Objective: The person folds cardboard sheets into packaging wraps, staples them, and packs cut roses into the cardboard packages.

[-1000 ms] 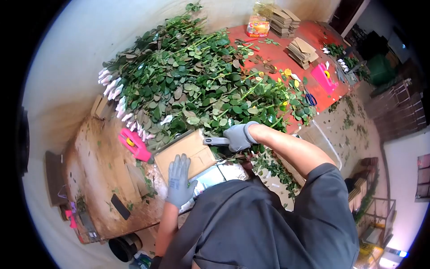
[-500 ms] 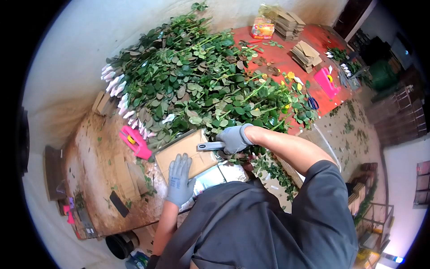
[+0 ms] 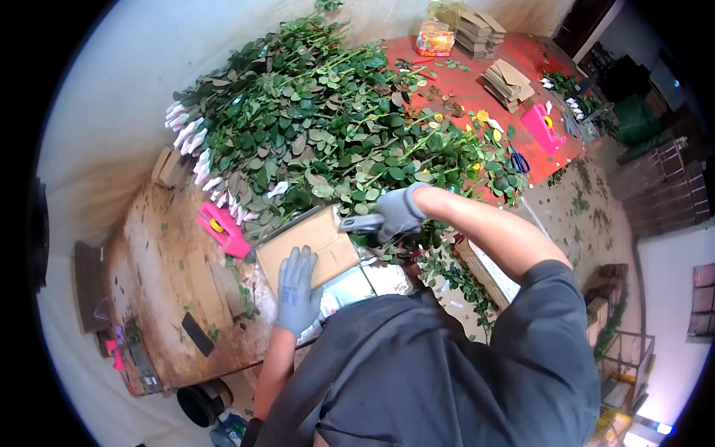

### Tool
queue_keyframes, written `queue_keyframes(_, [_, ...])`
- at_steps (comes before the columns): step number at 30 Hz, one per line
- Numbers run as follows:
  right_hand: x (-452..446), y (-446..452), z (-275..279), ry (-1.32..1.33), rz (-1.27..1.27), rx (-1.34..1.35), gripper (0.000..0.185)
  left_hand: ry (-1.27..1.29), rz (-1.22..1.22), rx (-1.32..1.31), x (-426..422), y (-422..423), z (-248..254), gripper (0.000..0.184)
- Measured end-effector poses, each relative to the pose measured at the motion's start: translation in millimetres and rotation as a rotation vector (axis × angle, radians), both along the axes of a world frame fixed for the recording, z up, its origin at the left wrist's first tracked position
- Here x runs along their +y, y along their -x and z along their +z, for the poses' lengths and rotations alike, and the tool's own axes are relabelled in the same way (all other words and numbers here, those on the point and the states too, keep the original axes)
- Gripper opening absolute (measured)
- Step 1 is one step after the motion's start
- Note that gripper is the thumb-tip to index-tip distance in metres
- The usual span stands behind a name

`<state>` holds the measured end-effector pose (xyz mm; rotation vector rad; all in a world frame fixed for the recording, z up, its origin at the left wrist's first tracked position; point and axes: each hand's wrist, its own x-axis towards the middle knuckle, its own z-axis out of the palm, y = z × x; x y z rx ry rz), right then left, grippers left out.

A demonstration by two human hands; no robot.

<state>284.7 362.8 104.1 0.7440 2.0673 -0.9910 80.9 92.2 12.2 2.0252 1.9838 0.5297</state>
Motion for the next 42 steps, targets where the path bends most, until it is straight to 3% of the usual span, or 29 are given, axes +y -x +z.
queue_keyframes(2, [4, -14, 0, -0.248, 0.050, 0.088, 0.039, -0.009, 0.010, 0.020, 3, 1, 5, 0.075])
queue_keyframes(4, [-17, -15, 22, -0.314, 0.026, 0.123, 0.043, -0.014, -0.004, -0.027, 1, 0, 8, 0.078])
queue_keyframes(5, [-34, -9, 26, -0.349, -0.071, 0.283, 0.046, -0.016, -0.005, -0.029, 1, 2, 13, 0.078])
queue_keyframes(7, [-73, 14, 19, -0.363, -0.211, 0.532, 0.051, -0.001, 0.034, -0.287, 3, 6, 21, 0.078])
queue_keyframes(8, [-97, 31, 12, -0.340, -0.252, 0.621, 0.054, -0.045, 0.114, -0.748, -3, 3, 18, 0.066])
queue_keyframes(10, [-138, 55, 12, -0.310, -0.102, 0.878, 0.056, -0.189, 0.307, -1.462, -7, -5, 7, 0.054])
queue_keyframes(12, [-155, 74, -10, -0.293, -0.008, 1.060, 0.060, -0.215, 0.691, -1.331, -20, 3, 32, 0.047])
queue_keyframes(14, [-146, 85, -9, -0.193, -0.006, 1.037, 0.063, -0.283, 0.729, -1.533, -42, 22, 17, 0.039])
queue_keyframes(16, [-126, 93, -29, -0.910, -0.012, 0.950, 0.053, -0.229, 0.864, -1.554, -67, 28, 18, 0.035])
queue_keyframes(18, [-91, 95, -49, -1.049, -0.108, 0.618, 0.031, -0.265, 0.942, -1.502, -85, 32, 9, 0.030])
queue_keyframes(20, [-63, 84, -52, -0.877, -0.201, 0.372, 0.020, -0.098, 0.888, -1.260, -109, 38, 0, 0.026])
queue_keyframes(22, [-58, 58, -80, -0.938, -0.330, 0.494, 0.016, -0.001, 0.907, -1.199, -135, 54, -34, 0.022])
queue_keyframes(24, [-61, 42, -86, -0.864, -0.431, 0.465, 0.017, -0.051, 0.833, -0.692, -148, 55, -46, 0.026])
queue_keyframes(25, [-63, 37, -87, -0.891, -0.445, 0.507, 0.018, -0.022, 0.887, -0.755, -157, 58, -65, 0.038])
queue_keyframes(26, [-66, 34, -88, -0.917, -0.460, 0.552, 0.019, -0.030, 0.918, -0.769, -169, 60, -82, 0.038])
queue_keyframes(28, [-77, 40, -65, -1.044, -0.418, 0.521, 0.020, 0.232, 0.933, -0.511, -177, 63, -90, 0.047])
queue_keyframes(30, [-83, 38, -56, -1.049, -0.232, 0.794, 0.027, 0.102, 0.988, -0.551, -186, 59, -102, 0.052])
queue_keyframes(32, [-91, 44, -50, -0.894, -0.007, 0.895, 0.034, 0.256, 0.982, -0.519, -183, 62, -95, 0.053])
queue_keyframes(34, [-88, 51, -58, -0.766, 0.174, 0.696, 0.032, 0.271, 0.991, -0.547, -186, 68, -101, 0.053])
queue_keyframes(36, [-79, 65, -48, -0.753, 0.118, 0.514, 0.027, 0.206, 0.949, -0.487, -185, 71, -104, 0.050])
queue_keyframes(38, [-84, 109, -22, -0.790, 0.086, 0.740, 0.020, 0.180, 0.956, -0.477, -187, 72, -99, 0.046])
queue_keyframes(40, [-97, 166, -1, -0.661, 0.098, 0.877, 0.019, 0.131, 0.955, -0.487, -186, 76, -106, 0.045])
queue_keyframes(42, [-100, 224, -23, -0.509, 0.127, 1.075, 0.019, 0.055, 0.962, -0.442, -191, 75, -117, 0.044])
